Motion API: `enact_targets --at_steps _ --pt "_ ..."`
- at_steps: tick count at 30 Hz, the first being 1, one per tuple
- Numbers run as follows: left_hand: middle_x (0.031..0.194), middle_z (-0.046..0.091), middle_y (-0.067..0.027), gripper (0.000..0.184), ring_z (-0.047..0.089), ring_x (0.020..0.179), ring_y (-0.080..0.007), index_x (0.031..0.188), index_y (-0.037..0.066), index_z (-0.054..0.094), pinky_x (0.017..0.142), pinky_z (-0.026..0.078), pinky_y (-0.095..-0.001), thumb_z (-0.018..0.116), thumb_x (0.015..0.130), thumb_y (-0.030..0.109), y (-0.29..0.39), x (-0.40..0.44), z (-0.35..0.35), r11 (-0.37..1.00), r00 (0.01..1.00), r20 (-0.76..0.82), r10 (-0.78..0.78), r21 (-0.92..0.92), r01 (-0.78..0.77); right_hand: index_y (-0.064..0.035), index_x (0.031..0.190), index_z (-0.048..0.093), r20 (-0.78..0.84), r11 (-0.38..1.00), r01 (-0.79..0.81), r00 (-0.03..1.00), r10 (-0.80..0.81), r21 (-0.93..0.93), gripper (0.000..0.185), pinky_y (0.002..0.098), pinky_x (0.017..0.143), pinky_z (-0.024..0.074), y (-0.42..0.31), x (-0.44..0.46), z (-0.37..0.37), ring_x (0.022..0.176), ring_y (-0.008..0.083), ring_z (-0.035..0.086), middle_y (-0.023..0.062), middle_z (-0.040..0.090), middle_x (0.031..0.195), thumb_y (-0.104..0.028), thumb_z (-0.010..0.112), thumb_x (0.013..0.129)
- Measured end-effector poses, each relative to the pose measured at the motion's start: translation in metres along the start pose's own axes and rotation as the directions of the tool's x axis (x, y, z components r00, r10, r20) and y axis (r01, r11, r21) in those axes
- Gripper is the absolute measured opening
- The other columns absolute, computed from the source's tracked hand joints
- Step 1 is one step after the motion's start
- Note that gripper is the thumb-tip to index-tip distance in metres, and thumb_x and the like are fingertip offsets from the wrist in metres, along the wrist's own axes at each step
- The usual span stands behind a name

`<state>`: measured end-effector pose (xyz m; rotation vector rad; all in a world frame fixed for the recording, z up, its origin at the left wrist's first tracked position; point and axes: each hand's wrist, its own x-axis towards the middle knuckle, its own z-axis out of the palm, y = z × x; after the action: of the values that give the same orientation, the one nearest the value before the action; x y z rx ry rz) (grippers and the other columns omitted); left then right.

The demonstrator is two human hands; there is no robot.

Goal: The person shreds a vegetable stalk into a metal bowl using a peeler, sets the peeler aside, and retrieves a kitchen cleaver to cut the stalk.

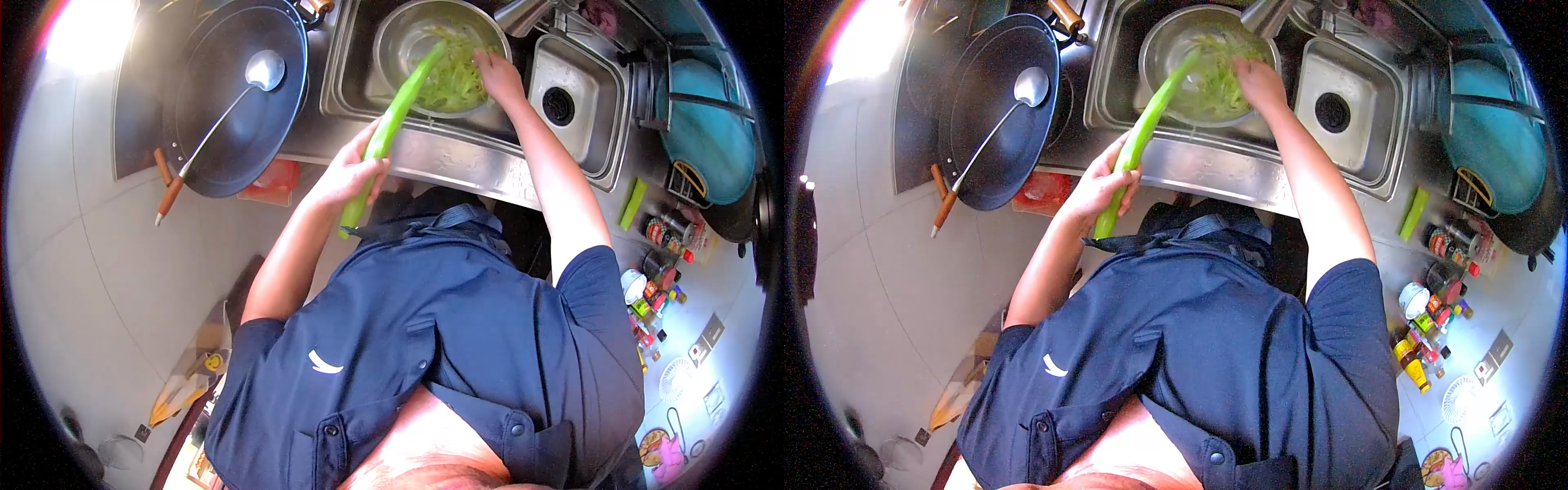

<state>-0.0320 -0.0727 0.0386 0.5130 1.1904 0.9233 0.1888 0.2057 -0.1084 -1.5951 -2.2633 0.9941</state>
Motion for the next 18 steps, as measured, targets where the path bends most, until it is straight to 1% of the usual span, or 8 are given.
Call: enact_targets --at_steps 4,6,9,10,13,15,16,18 --pt "0.089 0.056 -0.0039 0.073 0.053 0.057 -0.0102 0.16 0.014 0.028 0.045 0.047 -0.0241 0.061 0.095 0.012 -0.003 0.011 -0.004 0.999 0.999 -0.033 -0.029 -0.039 0.027 -0.0007 0.11 0.069 -0.031 0.998 -0.016 0.999 0.018 0.067 0.063 0.0534 0.091 0.0498 -0.011 -0.018 0.009 0.102 0.0473 0.065 0.0295 0.069 0.105 -0.058 0.044 0.102" --pt "0.094 0.058 -0.0048 0.071 0.055 0.061 -0.0103 0.159 0.014 0.031 0.046 0.048 -0.0237 0.065 0.097 0.019 -0.004 0.016 -0.004 0.971 0.999 -0.026 -0.034 -0.24 0.027 0.0003 0.114 0.066 -0.003 0.999 -0.046 0.999 0.046 0.022 0.063 0.0524 0.089 0.0506 -0.024 -0.03 0.007 0.101 0.0473 0.066 0.0295 0.069 0.104 -0.057 0.044 0.102" --pt "0.098 0.061 -0.006 0.064 0.057 0.063 -0.0121 0.155 0.011 0.036 0.05 0.051 -0.0248 0.064 0.098 0.022 -0.011 0.024 -0.005 0.951 1.0 -0.026 -0.004 -0.308 -0.004 -0.0002 0.113 0.065 -0.056 0.998 -0.036 0.998 0.039 0.053 0.062 0.053 0.087 0.0504 -0.038 -0.045 0.002 0.099 0.0474 0.066 0.0287 0.069 0.103 -0.057 0.044 0.102" --pt "0.098 0.061 -0.006 0.064 0.057 0.063 -0.0121 0.155 0.011 0.036 0.05 0.051 -0.0248 0.064 0.098 0.022 -0.012 0.027 -0.003 0.951 1.0 -0.021 -0.006 -0.308 -0.001 -0.0002 0.113 0.065 -0.059 0.998 -0.041 0.997 0.044 0.051 0.062 0.053 0.087 0.0504 -0.032 -0.046 0.004 0.099 0.0474 0.066 0.0287 0.069 0.103 -0.057 0.044 0.102" --pt "0.102 0.062 -0.0078 0.056 0.058 0.068 -0.014 0.15 0.007 0.041 0.054 0.053 -0.027 0.06 0.1 0.024 -0.013 0.036 -0.005 0.946 0.997 -0.072 0.001 -0.322 -0.024 -0.0016 0.111 0.065 0.031 0.997 -0.073 0.997 0.073 0.002 0.061 0.0531 0.086 0.0498 -0.03 -0.05 0.005 0.099 0.0471 0.066 0.028 0.07 0.104 -0.058 0.044 0.102" --pt "0.106 0.061 -0.0097 0.052 0.059 0.072 -0.0153 0.147 0.004 0.044 0.054 0.052 -0.0285 0.055 0.101 0.025 -0.018 0.04 -0.013 0.95 1.0 0.012 -0.025 -0.31 0.028 -0.0021 0.112 0.066 0.006 0.984 -0.123 0.992 0.123 0.132 0.062 0.0521 0.086 0.0496 -0.04 -0.058 -0.004 0.101 0.0441 0.068 0.0272 0.07 0.105 -0.059 0.044 0.102" --pt "0.106 0.061 -0.0097 0.052 0.059 0.072 -0.0153 0.147 0.004 0.044 0.054 0.052 -0.0285 0.055 0.101 0.025 -0.016 0.039 -0.011 0.95 1.0 0.01 -0.028 -0.311 0.029 -0.0021 0.112 0.066 0.01 0.983 -0.124 0.992 0.124 0.133 0.062 0.0521 0.086 0.0496 -0.046 -0.064 -0.006 0.101 0.0441 0.068 0.0272 0.07 0.105 -0.059 0.044 0.102" --pt "0.108 0.061 -0.0105 0.052 0.057 0.071 -0.0148 0.148 0.003 0.042 0.051 0.049 -0.0277 0.051 0.101 0.024 -0.01 0.041 -0.004 0.932 1.0 0.009 -0.005 -0.362 0.008 -0.0021 0.112 0.066 0.212 0.952 -0.162 0.971 0.107 0.259 0.062 0.0499 0.086 0.05 -0.057 -0.074 -0.007 0.1 0.0407 0.069 0.0261 0.07 0.101 -0.06 0.044 0.102"
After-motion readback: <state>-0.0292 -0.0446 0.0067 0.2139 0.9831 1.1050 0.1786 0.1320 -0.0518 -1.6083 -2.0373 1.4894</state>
